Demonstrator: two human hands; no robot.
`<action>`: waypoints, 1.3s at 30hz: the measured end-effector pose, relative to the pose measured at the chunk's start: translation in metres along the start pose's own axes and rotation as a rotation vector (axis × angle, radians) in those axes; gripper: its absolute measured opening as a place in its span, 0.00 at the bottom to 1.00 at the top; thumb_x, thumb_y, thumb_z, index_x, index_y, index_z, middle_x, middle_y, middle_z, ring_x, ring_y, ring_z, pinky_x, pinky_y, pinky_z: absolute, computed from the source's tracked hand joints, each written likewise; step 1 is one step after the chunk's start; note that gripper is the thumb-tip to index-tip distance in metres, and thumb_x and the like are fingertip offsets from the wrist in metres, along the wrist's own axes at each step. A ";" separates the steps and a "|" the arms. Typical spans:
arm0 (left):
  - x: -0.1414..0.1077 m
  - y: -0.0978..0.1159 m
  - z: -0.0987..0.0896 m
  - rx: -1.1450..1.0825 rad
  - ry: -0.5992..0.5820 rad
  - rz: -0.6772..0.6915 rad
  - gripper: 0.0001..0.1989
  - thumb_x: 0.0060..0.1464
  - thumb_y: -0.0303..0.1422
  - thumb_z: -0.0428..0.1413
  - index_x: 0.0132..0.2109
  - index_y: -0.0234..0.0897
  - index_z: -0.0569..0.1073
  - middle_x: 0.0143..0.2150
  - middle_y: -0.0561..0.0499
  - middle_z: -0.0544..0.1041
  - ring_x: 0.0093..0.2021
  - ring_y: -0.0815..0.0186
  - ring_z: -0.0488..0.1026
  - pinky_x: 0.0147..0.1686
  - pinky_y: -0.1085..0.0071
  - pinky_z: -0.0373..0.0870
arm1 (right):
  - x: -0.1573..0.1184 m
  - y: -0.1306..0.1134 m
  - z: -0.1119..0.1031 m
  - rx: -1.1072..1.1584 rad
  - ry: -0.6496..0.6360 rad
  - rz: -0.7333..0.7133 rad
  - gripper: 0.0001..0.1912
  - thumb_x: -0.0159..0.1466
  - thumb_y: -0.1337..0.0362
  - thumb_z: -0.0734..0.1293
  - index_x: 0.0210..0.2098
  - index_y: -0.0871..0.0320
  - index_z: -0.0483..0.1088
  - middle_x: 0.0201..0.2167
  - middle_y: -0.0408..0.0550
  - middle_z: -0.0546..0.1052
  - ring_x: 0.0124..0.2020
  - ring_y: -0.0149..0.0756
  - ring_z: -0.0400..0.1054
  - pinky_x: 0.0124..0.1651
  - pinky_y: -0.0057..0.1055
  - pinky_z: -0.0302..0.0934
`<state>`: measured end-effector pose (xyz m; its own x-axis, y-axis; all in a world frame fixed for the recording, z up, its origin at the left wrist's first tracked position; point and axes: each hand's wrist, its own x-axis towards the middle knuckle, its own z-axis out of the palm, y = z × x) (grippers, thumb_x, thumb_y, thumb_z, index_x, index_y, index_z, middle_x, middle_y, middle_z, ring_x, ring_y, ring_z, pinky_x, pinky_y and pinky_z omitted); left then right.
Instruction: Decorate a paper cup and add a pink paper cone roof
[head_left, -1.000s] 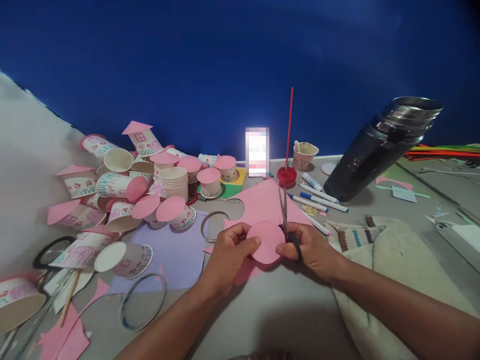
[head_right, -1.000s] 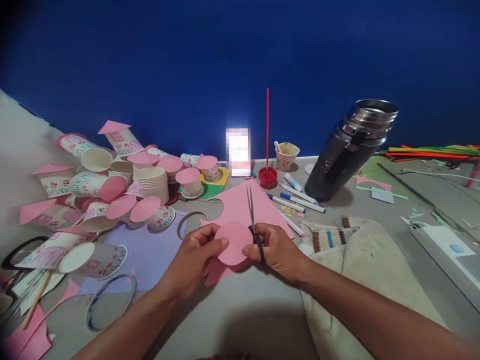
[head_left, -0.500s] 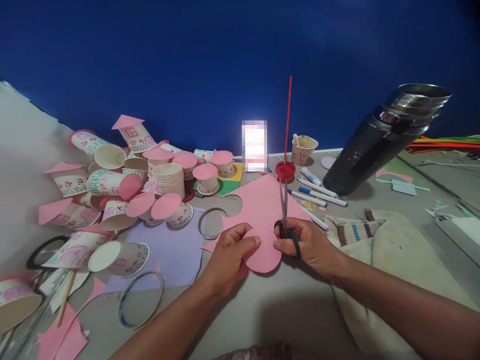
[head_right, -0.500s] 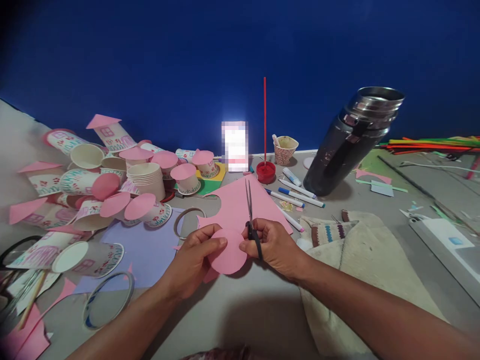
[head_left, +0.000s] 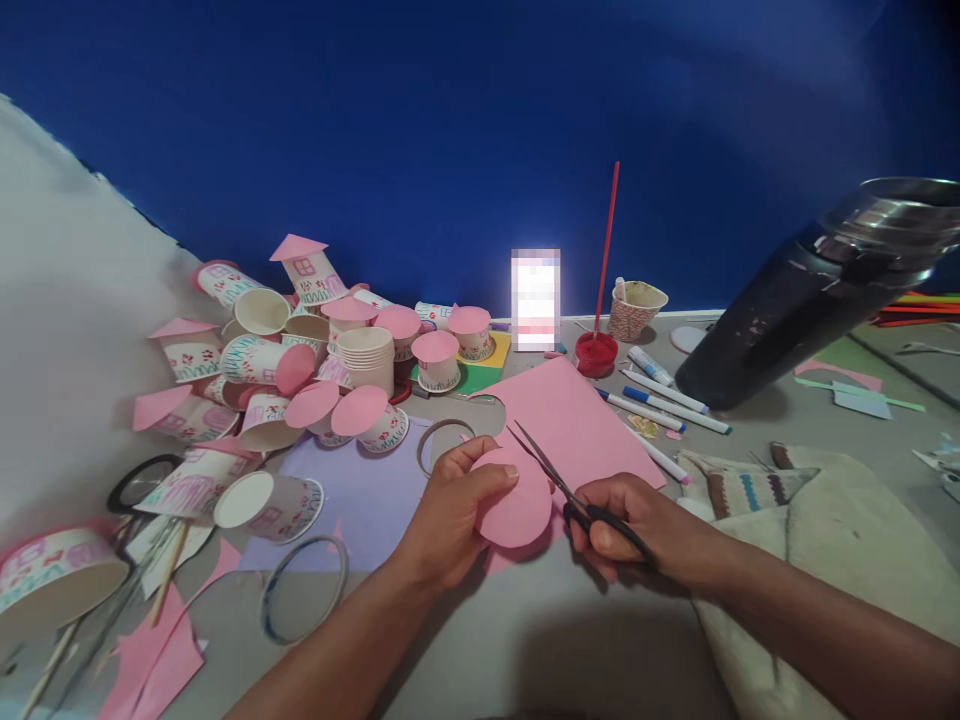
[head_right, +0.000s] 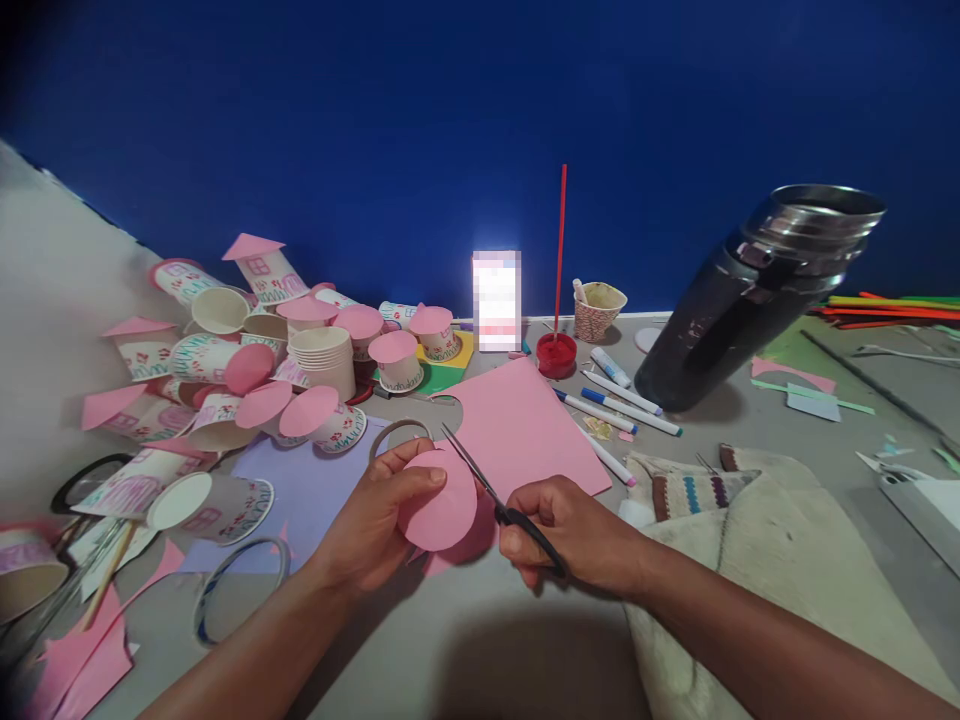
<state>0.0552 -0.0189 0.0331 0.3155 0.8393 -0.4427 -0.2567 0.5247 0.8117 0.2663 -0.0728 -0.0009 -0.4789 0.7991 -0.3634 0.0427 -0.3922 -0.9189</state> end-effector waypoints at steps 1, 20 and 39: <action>0.000 0.000 -0.001 -0.003 -0.002 -0.003 0.15 0.35 0.32 0.71 0.29 0.35 0.73 0.24 0.54 0.76 0.21 0.71 0.69 0.23 0.76 0.67 | 0.000 0.000 0.000 -0.004 -0.008 0.003 0.38 0.50 0.26 0.72 0.27 0.58 0.67 0.17 0.42 0.72 0.17 0.26 0.55 0.21 0.25 0.46; -0.002 0.005 0.001 0.030 0.014 -0.011 0.15 0.34 0.33 0.70 0.26 0.36 0.71 0.22 0.55 0.74 0.20 0.72 0.68 0.21 0.76 0.63 | 0.000 0.003 -0.001 -0.039 0.022 0.024 0.34 0.52 0.31 0.74 0.27 0.58 0.68 0.17 0.43 0.73 0.20 0.29 0.63 0.25 0.25 0.52; -0.002 0.006 0.002 0.035 -0.002 -0.001 0.14 0.35 0.33 0.70 0.25 0.35 0.71 0.22 0.54 0.74 0.20 0.72 0.67 0.21 0.77 0.63 | -0.001 0.001 0.000 -0.058 0.012 0.038 0.30 0.55 0.35 0.74 0.27 0.57 0.68 0.17 0.43 0.73 0.20 0.29 0.61 0.26 0.26 0.51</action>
<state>0.0547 -0.0173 0.0394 0.3172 0.8386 -0.4428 -0.2241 0.5200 0.8243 0.2668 -0.0735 -0.0017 -0.4655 0.7895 -0.3999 0.1115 -0.3960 -0.9115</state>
